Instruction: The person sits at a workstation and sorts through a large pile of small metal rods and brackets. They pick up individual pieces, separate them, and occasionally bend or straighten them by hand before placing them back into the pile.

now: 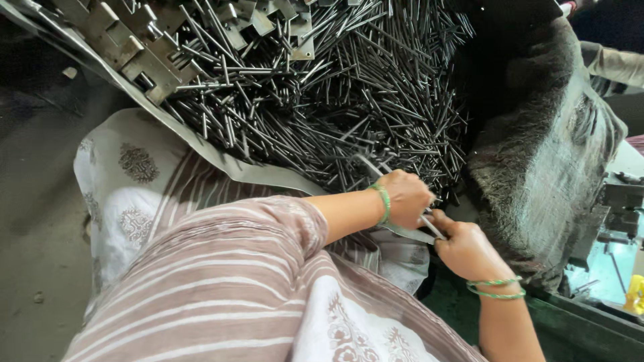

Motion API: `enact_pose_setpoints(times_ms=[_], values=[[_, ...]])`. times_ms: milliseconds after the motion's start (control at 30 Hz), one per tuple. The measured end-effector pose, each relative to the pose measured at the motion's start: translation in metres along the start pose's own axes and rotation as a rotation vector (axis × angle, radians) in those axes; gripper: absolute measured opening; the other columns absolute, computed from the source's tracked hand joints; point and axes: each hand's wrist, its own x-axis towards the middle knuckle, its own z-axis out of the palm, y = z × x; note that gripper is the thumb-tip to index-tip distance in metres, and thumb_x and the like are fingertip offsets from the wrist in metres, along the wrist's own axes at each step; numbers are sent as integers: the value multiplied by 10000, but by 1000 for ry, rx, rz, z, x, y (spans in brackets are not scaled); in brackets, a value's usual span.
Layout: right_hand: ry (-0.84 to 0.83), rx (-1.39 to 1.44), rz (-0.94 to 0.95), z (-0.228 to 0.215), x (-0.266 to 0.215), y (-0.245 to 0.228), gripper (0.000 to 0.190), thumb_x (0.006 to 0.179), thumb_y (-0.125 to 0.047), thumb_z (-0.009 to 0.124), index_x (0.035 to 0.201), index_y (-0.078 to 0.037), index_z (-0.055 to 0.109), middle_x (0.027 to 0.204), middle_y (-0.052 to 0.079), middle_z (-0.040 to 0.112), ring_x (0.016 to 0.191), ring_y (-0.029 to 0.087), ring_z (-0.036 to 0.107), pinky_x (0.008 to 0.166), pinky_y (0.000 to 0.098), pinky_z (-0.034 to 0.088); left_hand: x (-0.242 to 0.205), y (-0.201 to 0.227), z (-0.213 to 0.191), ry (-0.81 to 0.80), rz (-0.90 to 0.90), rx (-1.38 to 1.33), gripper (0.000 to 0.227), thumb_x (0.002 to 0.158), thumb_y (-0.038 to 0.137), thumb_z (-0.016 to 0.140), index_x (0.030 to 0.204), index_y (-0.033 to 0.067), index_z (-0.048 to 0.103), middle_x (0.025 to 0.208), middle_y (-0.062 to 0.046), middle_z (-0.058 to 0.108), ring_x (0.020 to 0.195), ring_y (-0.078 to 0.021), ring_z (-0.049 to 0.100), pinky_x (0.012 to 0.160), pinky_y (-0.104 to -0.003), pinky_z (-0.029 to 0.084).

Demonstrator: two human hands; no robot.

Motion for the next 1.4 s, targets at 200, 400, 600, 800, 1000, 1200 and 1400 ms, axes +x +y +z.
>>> enact_pose_setpoints(times_ms=[200, 400, 600, 800, 1000, 1200, 1400], values=[[243, -288, 27, -13, -2, -37, 597, 784, -150, 633, 1382, -144, 637, 1002, 256, 718, 977, 433, 690, 884, 489, 545, 16, -18, -14, 288, 135, 96, 323, 762, 394, 744, 919, 114, 713, 952, -86, 729, 951, -307, 707, 831, -435, 570], [61, -326, -71, 11, 93, -102, 424, 786, -170, 628, 1207, -129, 647, 1025, 211, 715, 1017, 414, 680, 869, 518, 546, -19, -113, -20, 197, -106, 57, 452, 753, 454, 799, 975, 77, 686, 984, -112, 697, 970, -327, 672, 835, -435, 552], [-146, -193, -77, 19, 173, -130, 470, 801, -142, 584, 1242, -205, 734, 1040, 247, 735, 980, 404, 719, 917, 475, 567, -28, -170, -31, -22, -433, -68, 365, 839, 507, 721, 1041, 208, 781, 1037, -107, 758, 985, -321, 718, 865, -429, 574], [255, -264, -291, 3, 177, -112, 420, 776, -89, 692, 1180, -167, 778, 1056, 191, 760, 969, 351, 730, 887, 435, 580, -7, -193, -45, -38, -405, -128, 431, 824, 582, 732, 946, 176, 814, 913, -130, 757, 875, -316, 710, 812, -419, 563], [416, 1063, -591, 17, 182, -132, 545, 769, 95, 743, 1301, 16, 656, 1208, 118, 717, 1105, 202, 691, 997, 369, 575, -16, -234, -49, 4, -406, -245, 473, 782, 580, 783, 894, 122, 806, 840, -115, 763, 776, -287, 726, 763, -386, 566], [-5, 1586, -566, 70, 211, -151, 453, 781, 70, 725, 1231, 27, 699, 1181, 130, 752, 1087, 204, 730, 1014, 345, 576, -22, -249, -36, 100, -348, -355, 403, 644, 417, 871, 845, 80, 776, 850, -113, 776, 812, -257, 757, 758, -366, 585], [339, 1587, -472, 80, 221, -156, 194, 802, 76, 770, 989, 49, 727, 907, 97, 743, 802, 156, 693, 784, 287, 576, -23, -223, -47, 78, -491, -307, 435, 640, 430, 877, 929, 112, 803, 900, -147, 769, 840, -304, 741, 780, -387, 579]])
